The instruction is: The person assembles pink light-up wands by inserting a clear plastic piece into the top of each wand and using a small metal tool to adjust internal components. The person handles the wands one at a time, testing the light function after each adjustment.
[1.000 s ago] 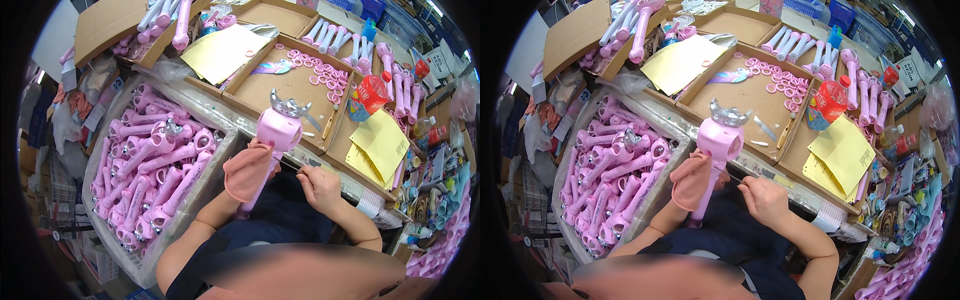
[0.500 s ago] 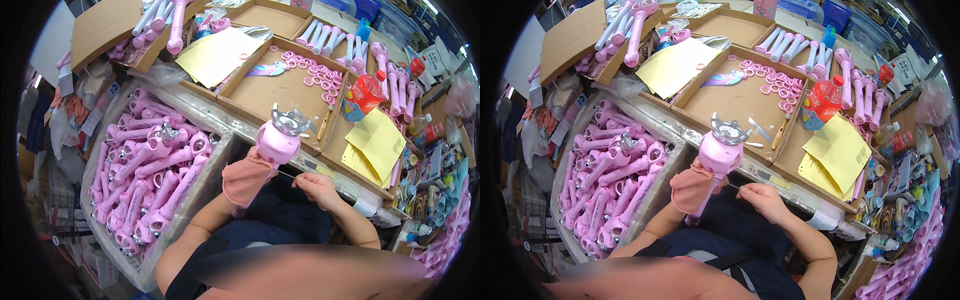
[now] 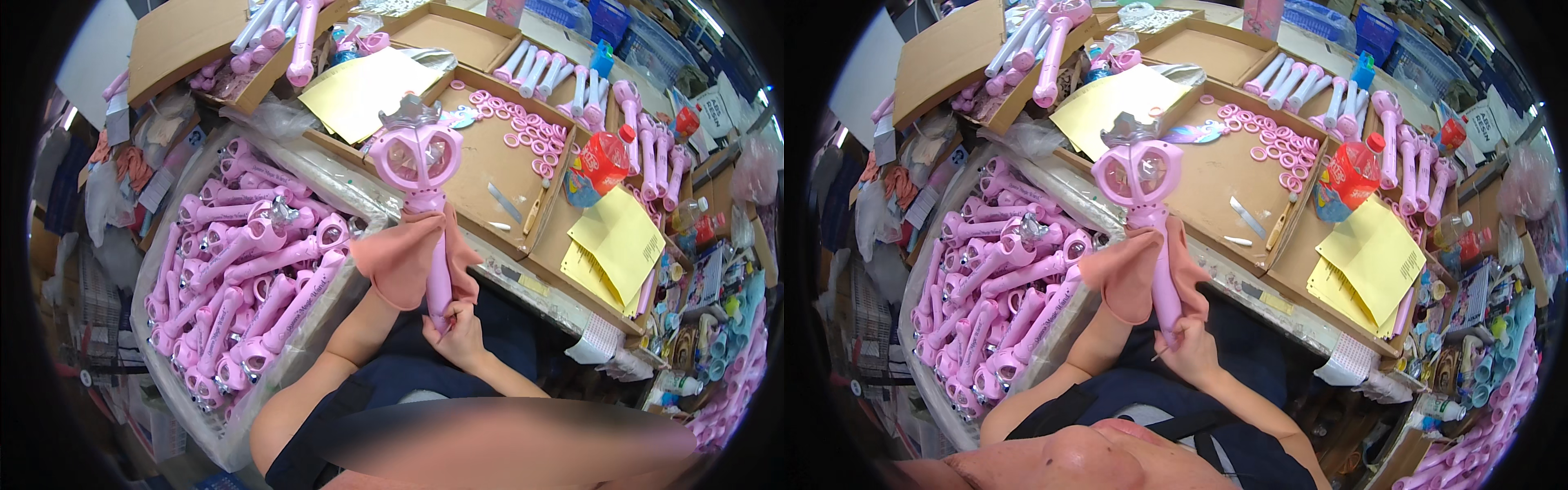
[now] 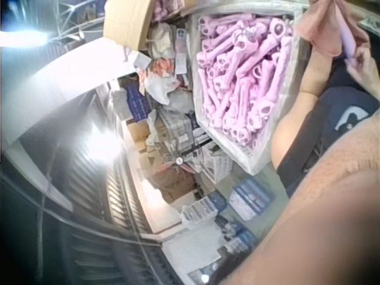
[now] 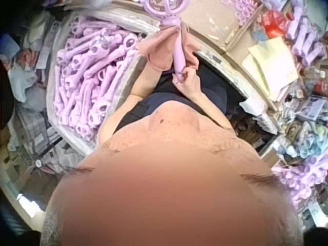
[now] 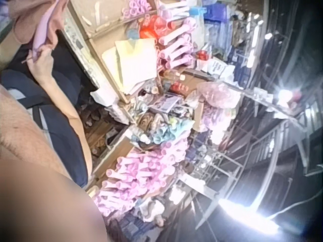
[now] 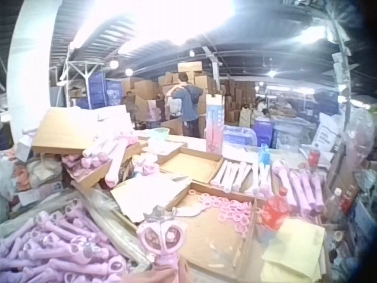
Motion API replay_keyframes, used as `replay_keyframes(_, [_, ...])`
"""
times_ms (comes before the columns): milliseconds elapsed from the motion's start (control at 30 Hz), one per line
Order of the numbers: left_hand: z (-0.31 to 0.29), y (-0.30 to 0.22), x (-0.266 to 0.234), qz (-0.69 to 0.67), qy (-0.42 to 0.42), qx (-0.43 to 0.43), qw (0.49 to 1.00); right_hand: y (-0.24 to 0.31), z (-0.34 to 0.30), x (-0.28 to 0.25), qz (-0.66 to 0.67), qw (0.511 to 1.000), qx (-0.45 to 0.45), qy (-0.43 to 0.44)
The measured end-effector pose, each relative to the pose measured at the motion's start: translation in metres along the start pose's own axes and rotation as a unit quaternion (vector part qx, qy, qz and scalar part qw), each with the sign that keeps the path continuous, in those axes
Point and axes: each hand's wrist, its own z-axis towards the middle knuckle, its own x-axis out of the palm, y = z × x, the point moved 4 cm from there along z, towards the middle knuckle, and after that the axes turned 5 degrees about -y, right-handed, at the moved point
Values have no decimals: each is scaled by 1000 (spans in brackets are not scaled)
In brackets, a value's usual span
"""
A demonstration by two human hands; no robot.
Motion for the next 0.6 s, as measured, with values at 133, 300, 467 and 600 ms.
replay_keyframes(133, [-8, 0, 1, -171, 92, -162, 967, 0, 3, -6, 22, 1000, -20, -3])
replay_keyframes(300, [-14, 4, 4, -134, 124, -214, 960, 3, -1, -3, 39, 999, 4, 24])
replay_keyframes(467, [-2, 17, 15, -504, 75, -257, 821, 0, -8, -4, 63, 998, -4, 22])
replay_keyframes(600, [8, 20, 13, -237, 184, -122, 946, -1, -8, -7, 89, 996, -10, 21])
